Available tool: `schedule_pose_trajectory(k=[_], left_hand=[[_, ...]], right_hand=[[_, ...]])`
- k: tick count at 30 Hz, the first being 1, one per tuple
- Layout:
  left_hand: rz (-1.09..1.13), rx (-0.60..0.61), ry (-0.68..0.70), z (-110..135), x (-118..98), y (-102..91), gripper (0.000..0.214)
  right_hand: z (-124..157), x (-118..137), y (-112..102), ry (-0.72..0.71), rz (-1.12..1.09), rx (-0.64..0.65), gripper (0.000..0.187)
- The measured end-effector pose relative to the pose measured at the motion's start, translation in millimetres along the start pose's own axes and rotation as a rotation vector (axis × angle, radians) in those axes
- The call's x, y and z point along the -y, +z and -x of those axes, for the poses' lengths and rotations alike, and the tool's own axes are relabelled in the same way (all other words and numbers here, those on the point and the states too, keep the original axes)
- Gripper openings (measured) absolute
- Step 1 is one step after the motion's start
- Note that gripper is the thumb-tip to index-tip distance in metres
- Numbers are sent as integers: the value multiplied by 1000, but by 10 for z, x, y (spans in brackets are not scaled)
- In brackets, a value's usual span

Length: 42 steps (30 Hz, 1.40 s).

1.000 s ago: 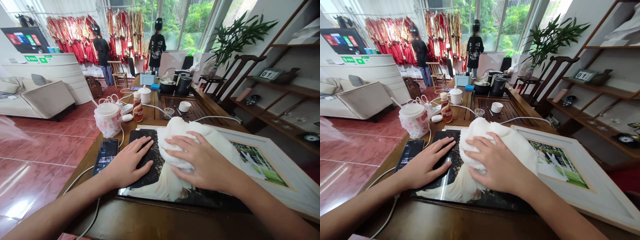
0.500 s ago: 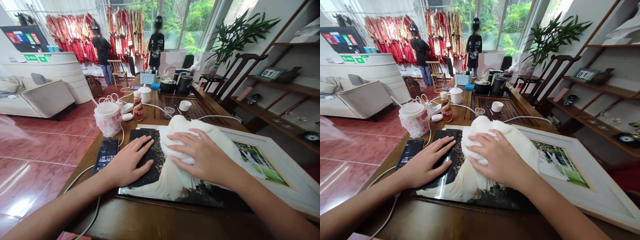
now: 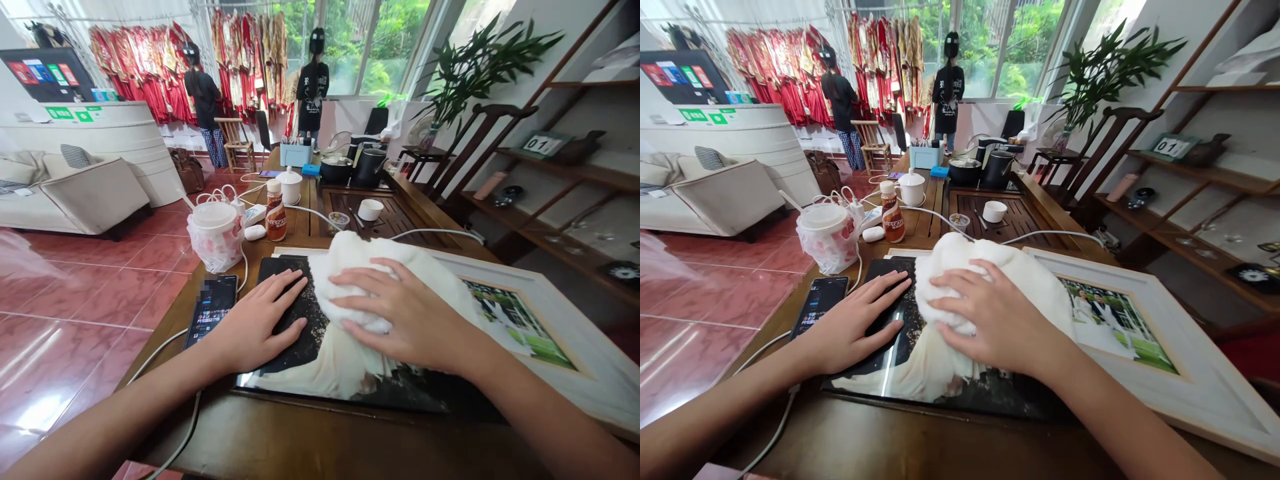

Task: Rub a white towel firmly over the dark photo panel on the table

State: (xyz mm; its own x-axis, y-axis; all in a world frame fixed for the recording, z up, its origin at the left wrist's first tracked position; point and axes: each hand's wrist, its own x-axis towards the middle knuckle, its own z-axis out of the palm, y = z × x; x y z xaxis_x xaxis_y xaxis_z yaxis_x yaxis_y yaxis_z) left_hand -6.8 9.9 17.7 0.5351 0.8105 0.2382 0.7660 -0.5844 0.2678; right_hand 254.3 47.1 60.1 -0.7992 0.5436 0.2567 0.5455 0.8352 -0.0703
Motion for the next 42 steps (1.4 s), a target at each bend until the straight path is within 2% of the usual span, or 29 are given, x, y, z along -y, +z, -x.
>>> schedule_pose_trajectory(k=[3, 9, 12, 16, 18, 21, 26, 34, 42], left_hand=[[5, 4, -7, 10, -6, -10, 59], [6, 15, 11, -2, 3, -13, 53], [10, 5, 20, -6, 5, -10, 53], [-3, 4, -2, 5, -2, -14, 59], [0, 7, -4, 12, -7, -18, 59], [10, -2, -1, 16, -3, -12, 59], [11, -3, 8, 10, 21, 9, 53], [-25, 23, -6, 12, -12, -14, 59], [19, -8, 25, 1, -1, -10, 51]], right_hand=[[-7, -46, 21, 12, 43, -21, 29], [45, 176, -45, -179, -73, 98, 29], [37, 157, -42, -144, -68, 90, 30], [2, -28, -2, -13, 40, -1, 32], [-4, -76, 9, 3, 78, -20, 34], [9, -2, 6, -54, 58, -7, 38], [37, 208, -29, -168, -65, 91, 45], [18, -13, -16, -75, 25, 41, 40], [58, 208, -59, -209, -82, 105, 36]])
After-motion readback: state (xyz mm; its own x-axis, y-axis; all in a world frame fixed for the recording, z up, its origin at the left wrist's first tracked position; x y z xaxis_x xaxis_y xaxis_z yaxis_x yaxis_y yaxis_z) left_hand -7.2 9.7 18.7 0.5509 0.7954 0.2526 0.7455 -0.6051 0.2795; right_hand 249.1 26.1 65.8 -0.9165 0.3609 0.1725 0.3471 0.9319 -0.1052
